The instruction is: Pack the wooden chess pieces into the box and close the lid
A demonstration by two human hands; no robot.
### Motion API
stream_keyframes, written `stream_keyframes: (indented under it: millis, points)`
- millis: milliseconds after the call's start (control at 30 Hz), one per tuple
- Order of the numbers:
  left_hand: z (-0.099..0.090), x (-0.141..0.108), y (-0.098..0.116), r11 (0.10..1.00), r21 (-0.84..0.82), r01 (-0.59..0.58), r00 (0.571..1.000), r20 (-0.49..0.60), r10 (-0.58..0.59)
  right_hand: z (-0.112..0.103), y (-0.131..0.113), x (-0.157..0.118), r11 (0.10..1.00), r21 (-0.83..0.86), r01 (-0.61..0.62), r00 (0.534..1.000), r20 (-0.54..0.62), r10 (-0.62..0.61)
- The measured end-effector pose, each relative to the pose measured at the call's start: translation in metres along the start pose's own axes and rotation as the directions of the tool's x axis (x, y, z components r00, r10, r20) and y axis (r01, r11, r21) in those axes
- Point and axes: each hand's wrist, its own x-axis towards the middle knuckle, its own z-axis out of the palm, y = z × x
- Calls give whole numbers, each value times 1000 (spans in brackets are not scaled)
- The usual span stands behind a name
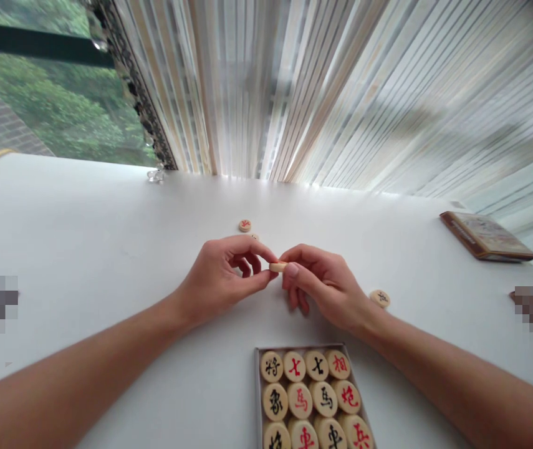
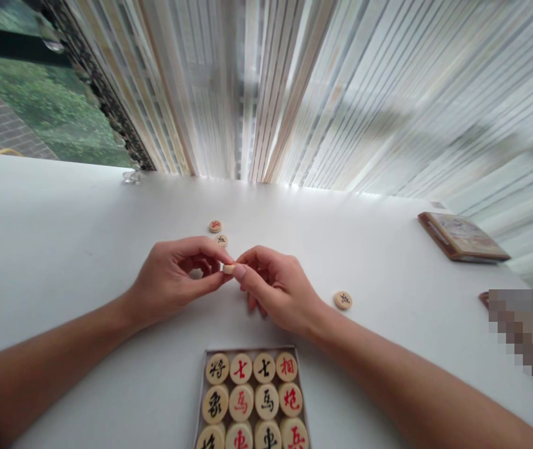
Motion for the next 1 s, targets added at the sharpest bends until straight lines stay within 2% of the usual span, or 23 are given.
stream_keyframes:
  millis: [133,267,333,467,567,800,1000]
  points:
    - [-1,-2,1,984,107,-144,988,-32,149,5,-1,2,997,33,73,995,-66,-71]
    - [-1,-4,3,948,196,-251,965,-22,260,5,-1,3,997,39,69,994,-86,-65]
    - [-1,-4,3,950,209,-234,969,-30,245,5,-1,2,996,47,73,993,-94,-69]
    - [0,-3,0,981,162,-103,992,-50,112,5,1,2,997,32,71,991,-113,-67]
    - [0,-1,-1,988,146,-47,998,-38,53,6,2,3,998,7,65,991,-118,-64]
    - [1,0,-4,988,152,-17,998,-61,26,6,2,0,995,-78,68,990,-121,-77]
    - [1,2,-8,986,165,-37,996,-76,50,5,-3,-1,972,-199,129,973,-165,-163]
